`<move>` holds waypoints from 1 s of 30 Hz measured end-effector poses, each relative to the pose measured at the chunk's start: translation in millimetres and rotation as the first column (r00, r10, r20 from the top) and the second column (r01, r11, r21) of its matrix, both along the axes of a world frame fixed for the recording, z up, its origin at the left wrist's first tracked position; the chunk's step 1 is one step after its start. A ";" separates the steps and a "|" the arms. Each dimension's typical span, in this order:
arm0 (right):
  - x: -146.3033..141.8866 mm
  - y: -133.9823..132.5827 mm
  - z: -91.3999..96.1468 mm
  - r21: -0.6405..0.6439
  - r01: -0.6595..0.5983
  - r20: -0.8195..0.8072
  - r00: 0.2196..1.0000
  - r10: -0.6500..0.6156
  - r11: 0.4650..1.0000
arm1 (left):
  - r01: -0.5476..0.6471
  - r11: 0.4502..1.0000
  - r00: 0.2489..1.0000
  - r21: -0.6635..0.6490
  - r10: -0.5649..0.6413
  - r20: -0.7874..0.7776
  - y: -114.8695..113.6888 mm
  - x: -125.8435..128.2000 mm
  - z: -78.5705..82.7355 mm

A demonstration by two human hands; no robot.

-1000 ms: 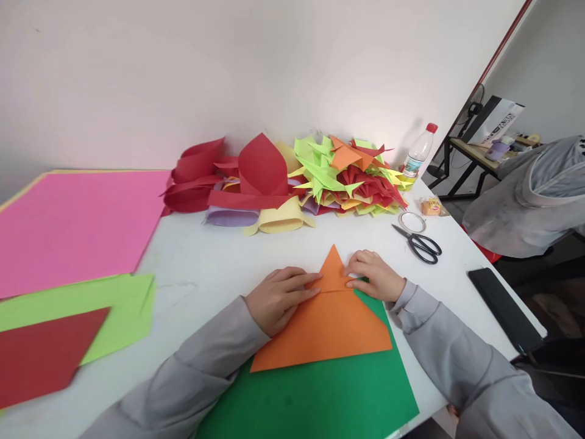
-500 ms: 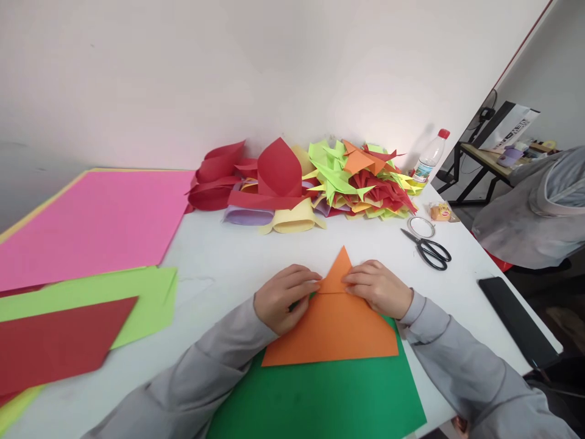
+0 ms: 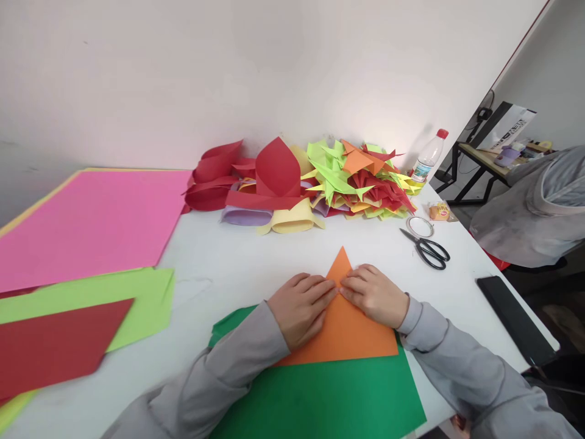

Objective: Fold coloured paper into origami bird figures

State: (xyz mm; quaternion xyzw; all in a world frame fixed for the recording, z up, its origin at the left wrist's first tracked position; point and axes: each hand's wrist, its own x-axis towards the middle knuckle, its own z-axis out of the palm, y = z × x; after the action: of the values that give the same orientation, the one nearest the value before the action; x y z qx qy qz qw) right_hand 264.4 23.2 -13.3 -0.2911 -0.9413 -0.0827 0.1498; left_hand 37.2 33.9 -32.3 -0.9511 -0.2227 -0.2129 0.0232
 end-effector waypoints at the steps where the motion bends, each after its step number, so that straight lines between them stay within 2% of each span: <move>1: -2.7 -1.9 0.2 0.026 0.016 0.008 1.000 -0.016 1.000 | -0.009 1.000 1.000 0.020 0.009 -0.011 -1.4 1.9 0.0; 4: -8.8 -6.5 0.6 0.085 0.040 0.026 0.999 -0.043 0.996 | -0.023 0.997 0.999 0.080 0.025 -0.023 -5.4 7.3 -0.7; 9: -10.6 -7.2 -1.4 0.096 0.051 -0.004 0.999 -0.051 0.994 | -0.026 0.993 1.000 0.117 0.024 0.018 -7.1 11.0 -0.8; 21: 16.1 -0.7 -2.4 0.097 0.032 -0.094 0.995 -0.023 0.995 | 0.106 0.990 0.982 -0.098 -0.089 0.165 10.4 -13.5 -3.5; 30: 37.4 -0.6 -7.8 -0.007 0.024 -0.120 0.992 -0.024 1.000 | 0.162 0.976 0.942 -0.144 -0.110 0.316 17.6 -20.1 -8.7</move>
State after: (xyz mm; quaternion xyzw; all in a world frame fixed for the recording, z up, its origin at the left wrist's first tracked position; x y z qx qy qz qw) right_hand 301.7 22.6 -21.1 -0.3072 -0.9272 -0.0644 0.2045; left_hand 17.1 51.5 -41.0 -0.9182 -0.1742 -0.3394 -0.1066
